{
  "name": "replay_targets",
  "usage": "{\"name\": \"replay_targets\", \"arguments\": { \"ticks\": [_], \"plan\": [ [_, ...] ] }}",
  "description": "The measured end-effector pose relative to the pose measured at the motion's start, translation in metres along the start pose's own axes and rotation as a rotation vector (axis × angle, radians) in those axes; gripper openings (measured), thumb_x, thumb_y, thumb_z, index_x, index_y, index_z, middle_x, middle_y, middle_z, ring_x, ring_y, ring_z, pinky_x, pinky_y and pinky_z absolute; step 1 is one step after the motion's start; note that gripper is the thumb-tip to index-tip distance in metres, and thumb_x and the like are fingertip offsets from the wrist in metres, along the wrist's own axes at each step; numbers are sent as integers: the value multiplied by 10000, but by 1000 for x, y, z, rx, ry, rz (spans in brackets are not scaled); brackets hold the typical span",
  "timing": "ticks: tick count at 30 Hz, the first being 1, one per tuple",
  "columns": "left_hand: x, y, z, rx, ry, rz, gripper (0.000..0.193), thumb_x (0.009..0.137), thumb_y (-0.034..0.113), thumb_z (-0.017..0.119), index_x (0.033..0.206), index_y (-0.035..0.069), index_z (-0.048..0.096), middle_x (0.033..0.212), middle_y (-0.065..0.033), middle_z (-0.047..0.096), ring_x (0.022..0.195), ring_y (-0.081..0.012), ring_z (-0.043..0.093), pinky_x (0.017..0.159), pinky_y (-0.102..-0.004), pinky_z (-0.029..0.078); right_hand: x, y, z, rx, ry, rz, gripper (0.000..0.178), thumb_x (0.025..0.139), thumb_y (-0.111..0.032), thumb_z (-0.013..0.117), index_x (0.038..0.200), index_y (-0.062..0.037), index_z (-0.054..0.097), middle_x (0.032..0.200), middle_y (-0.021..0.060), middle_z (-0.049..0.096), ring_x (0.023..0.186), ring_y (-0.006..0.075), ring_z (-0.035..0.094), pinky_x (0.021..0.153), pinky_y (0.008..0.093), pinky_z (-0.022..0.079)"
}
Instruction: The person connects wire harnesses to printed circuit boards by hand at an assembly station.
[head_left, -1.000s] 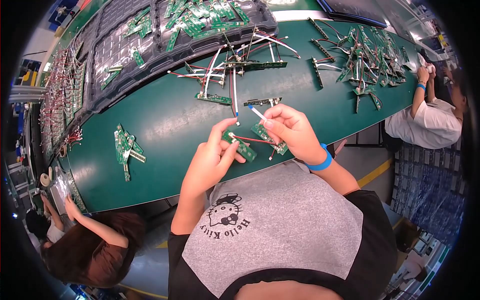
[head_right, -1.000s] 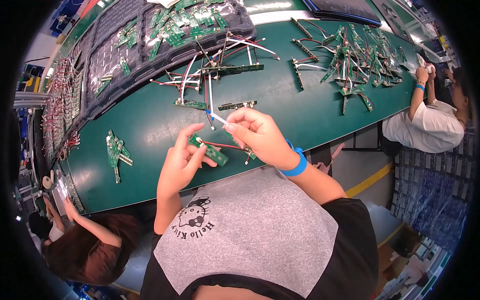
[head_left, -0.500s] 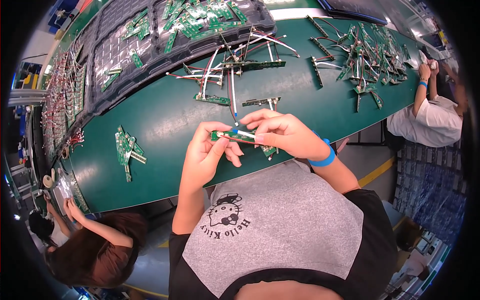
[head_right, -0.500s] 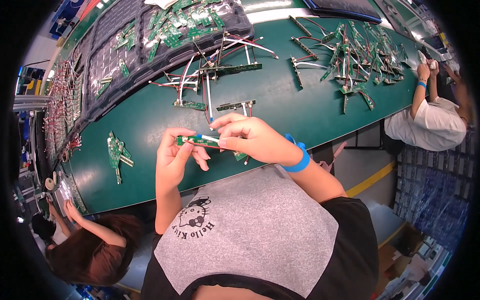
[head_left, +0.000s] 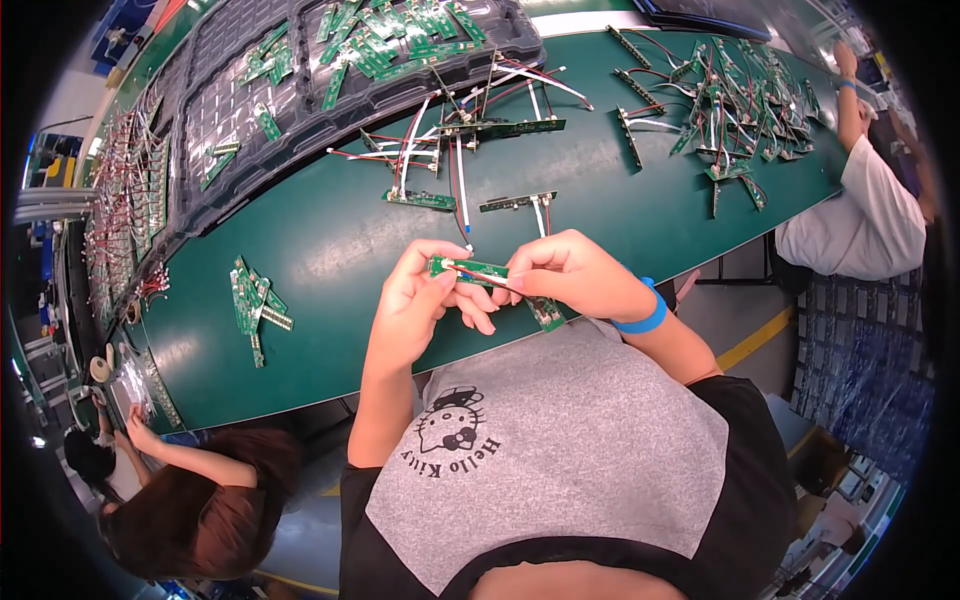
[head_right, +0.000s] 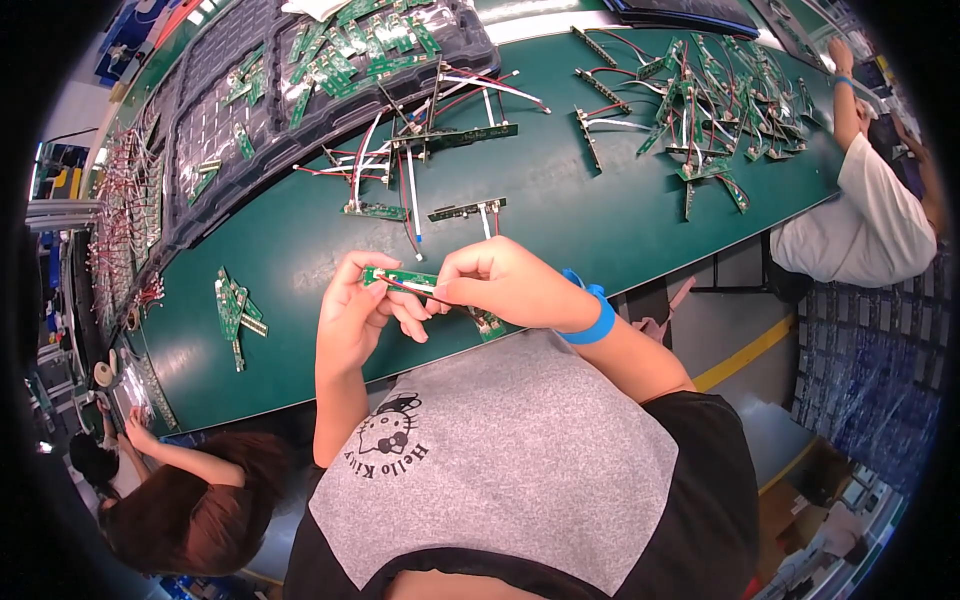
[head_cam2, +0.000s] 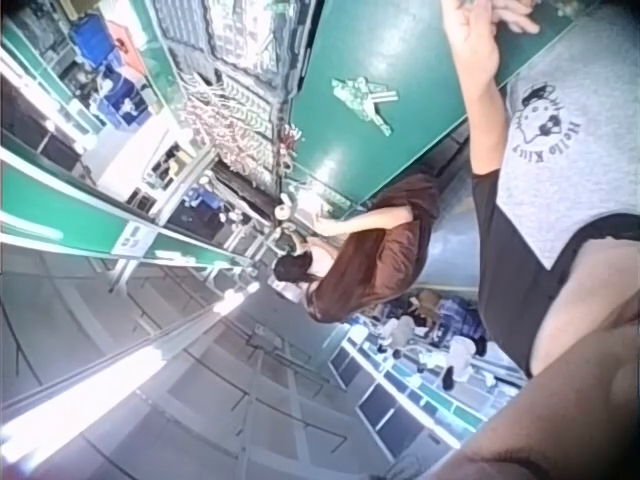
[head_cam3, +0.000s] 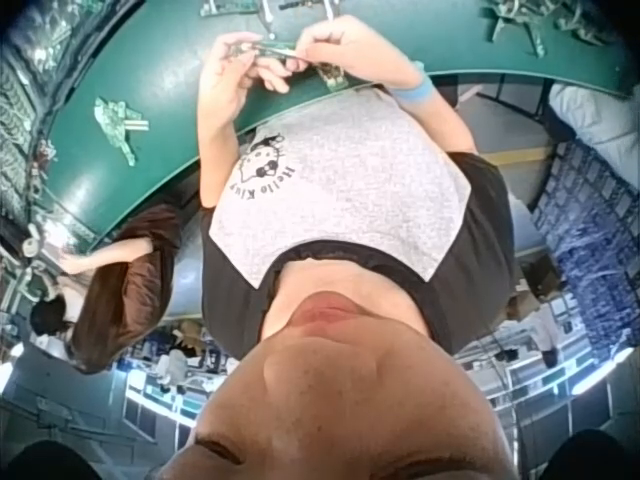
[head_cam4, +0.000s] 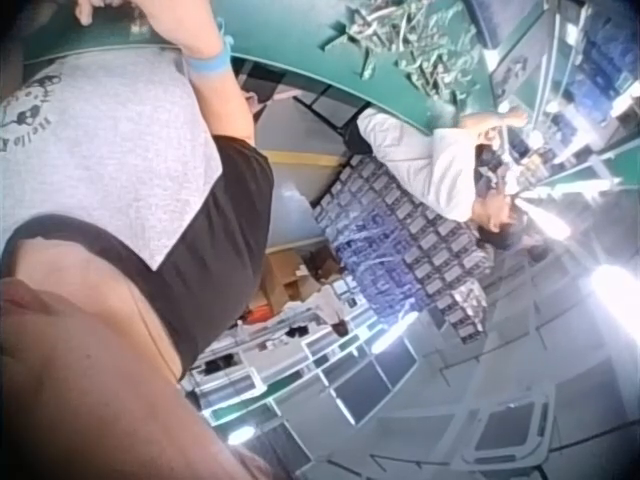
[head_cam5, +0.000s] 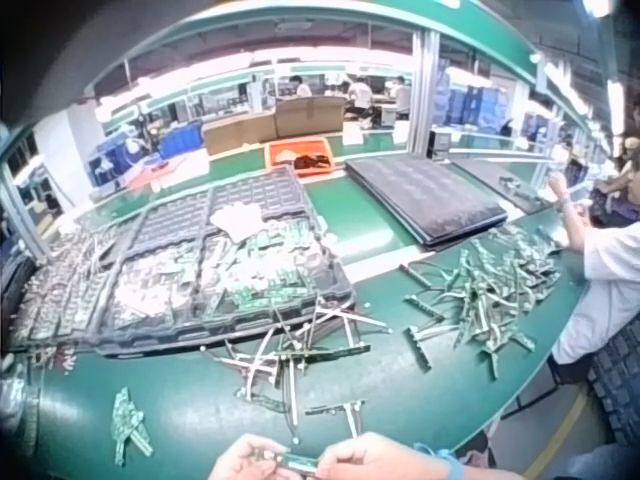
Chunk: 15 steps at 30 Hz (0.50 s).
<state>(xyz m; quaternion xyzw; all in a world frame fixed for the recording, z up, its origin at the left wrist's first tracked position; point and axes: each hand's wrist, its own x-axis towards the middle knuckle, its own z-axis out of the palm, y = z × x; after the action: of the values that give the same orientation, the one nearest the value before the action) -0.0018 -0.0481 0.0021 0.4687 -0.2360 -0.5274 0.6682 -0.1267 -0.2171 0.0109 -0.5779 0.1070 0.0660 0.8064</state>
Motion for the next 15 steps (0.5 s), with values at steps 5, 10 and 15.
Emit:
{"name": "replay_targets", "arguments": {
  "ticks": [5,10,15],
  "plan": [
    [0,-3,-2,-79,-6,-8,209,918,121,357,1091,4,368,787,-214,599,621,-248,627,561,-271,449,-1,0,-1,-7,-10,45,120,842,-47,522,790,30,598,798,68,623,727,101,563,673,230,449],
    [0,-5,1,-90,20,0,199,908,96,391,1084,4,371,773,-201,597,609,-233,625,550,-261,448,0,1,0,8,5,34,122,841,-45,517,775,24,592,797,64,622,724,96,554,670,229,446],
    [1,-8,0,44,56,34,155,887,27,418,1034,-18,392,738,-173,587,576,-194,613,504,-235,468,-1,3,2,6,17,75,127,841,-46,512,759,18,586,792,56,620,715,90,546,662,225,442]
  ]
}}
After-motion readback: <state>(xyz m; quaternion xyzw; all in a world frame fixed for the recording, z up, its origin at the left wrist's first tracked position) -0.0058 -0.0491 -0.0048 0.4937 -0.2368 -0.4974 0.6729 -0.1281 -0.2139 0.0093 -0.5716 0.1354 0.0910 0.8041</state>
